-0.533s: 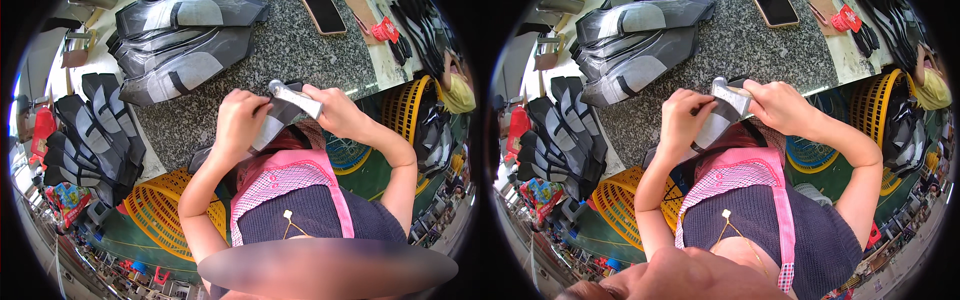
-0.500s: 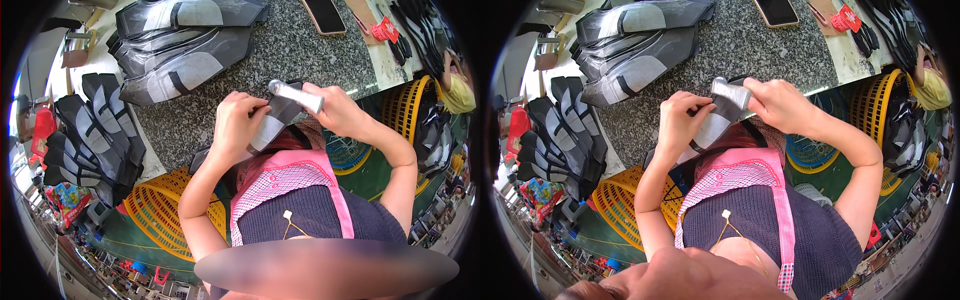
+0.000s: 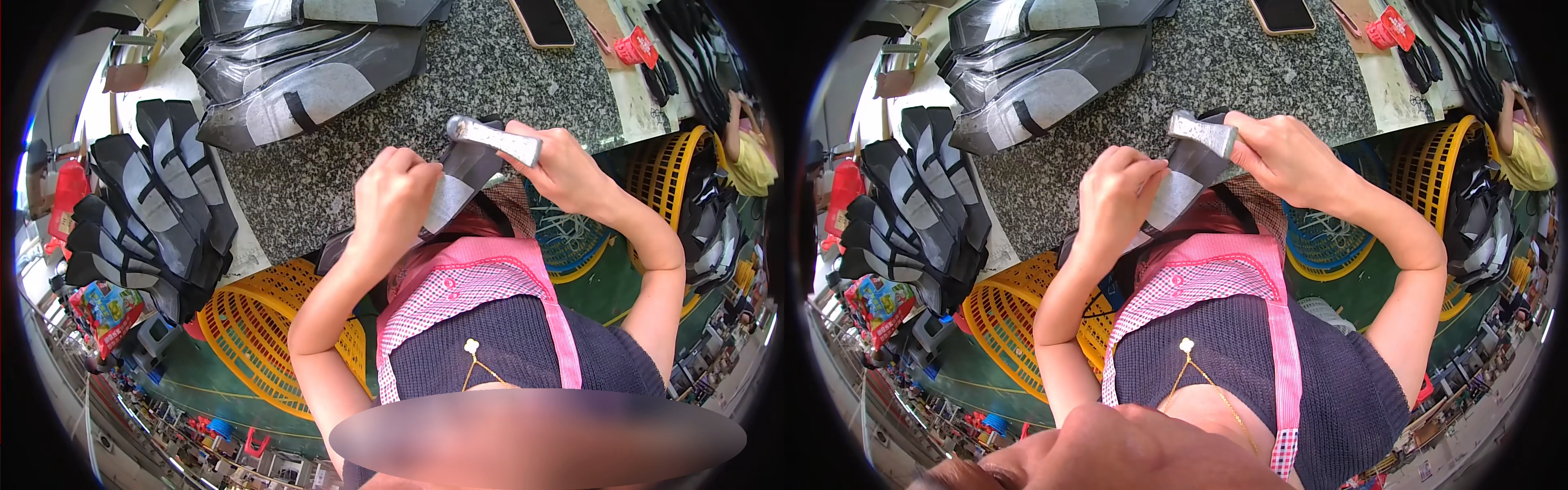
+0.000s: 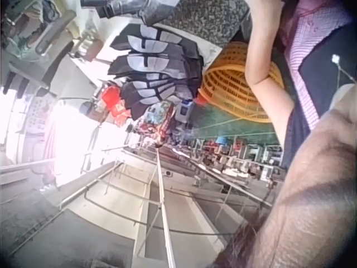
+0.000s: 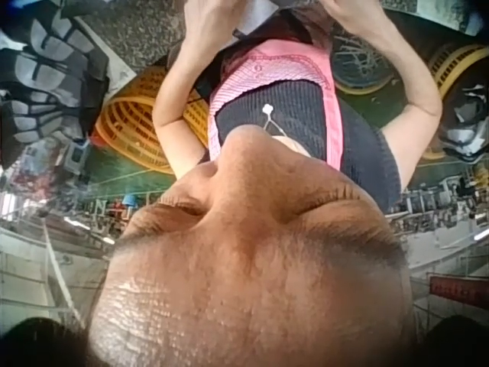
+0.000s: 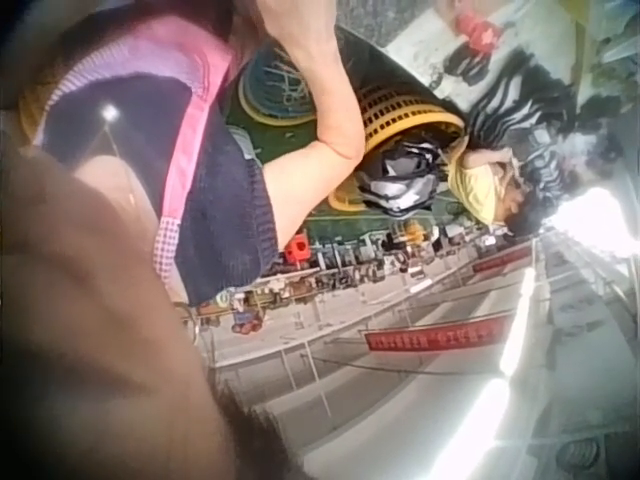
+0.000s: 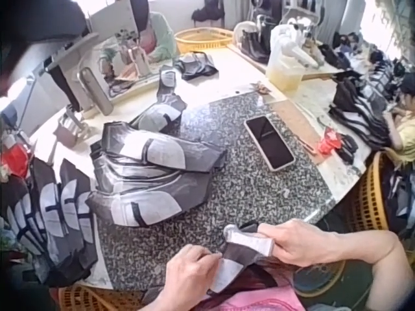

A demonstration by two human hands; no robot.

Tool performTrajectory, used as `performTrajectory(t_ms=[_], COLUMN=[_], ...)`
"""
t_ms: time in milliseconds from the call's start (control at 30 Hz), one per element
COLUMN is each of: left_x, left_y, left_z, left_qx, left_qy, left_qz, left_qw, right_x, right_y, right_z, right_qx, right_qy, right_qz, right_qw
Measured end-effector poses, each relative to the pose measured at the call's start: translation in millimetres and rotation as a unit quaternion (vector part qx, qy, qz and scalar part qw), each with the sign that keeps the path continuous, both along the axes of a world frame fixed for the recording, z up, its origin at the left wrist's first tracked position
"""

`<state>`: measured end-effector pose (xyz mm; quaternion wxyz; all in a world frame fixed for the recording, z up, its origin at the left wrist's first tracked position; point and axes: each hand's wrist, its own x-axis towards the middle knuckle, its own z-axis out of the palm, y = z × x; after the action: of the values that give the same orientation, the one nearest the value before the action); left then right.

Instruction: Hammering the edges of shoe upper components on a workbench.

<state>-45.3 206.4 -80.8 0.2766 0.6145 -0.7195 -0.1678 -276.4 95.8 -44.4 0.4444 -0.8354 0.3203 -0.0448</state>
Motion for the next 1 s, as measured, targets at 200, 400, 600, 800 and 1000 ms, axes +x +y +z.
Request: performTrajectory(t_ms=[200,400,600,800,1000], left_x=[4,6,3,-8,-10], left_y=[4,17,19,-16,-39], left_z=[1,4,3,-8,1], left_qx=[-0.001,0.004,0.007,-0.015,0.084], left_qy=[0.020,0.034,0.029,0.084,0.121], left_qz=[-0.005,0.021,0.007,0.020,0.051], left_qw=[1.000,0.999,1.000,0.996,0.988], right_x=[6,6,5,-2,-15], right_y=[24,11,24,3,1], right_z=[-2,-9,6,18,-19], right_qx=[-0.049,-0.040,-0.027,-0.065,-0.101], right_qy=[0.040,0.007,0.024,-0.038,0.005], right_qz=[0.043,0.032,0.063,-0.111,-0.095], right_qw=[0.997,0.999,0.997,0.991,0.990])
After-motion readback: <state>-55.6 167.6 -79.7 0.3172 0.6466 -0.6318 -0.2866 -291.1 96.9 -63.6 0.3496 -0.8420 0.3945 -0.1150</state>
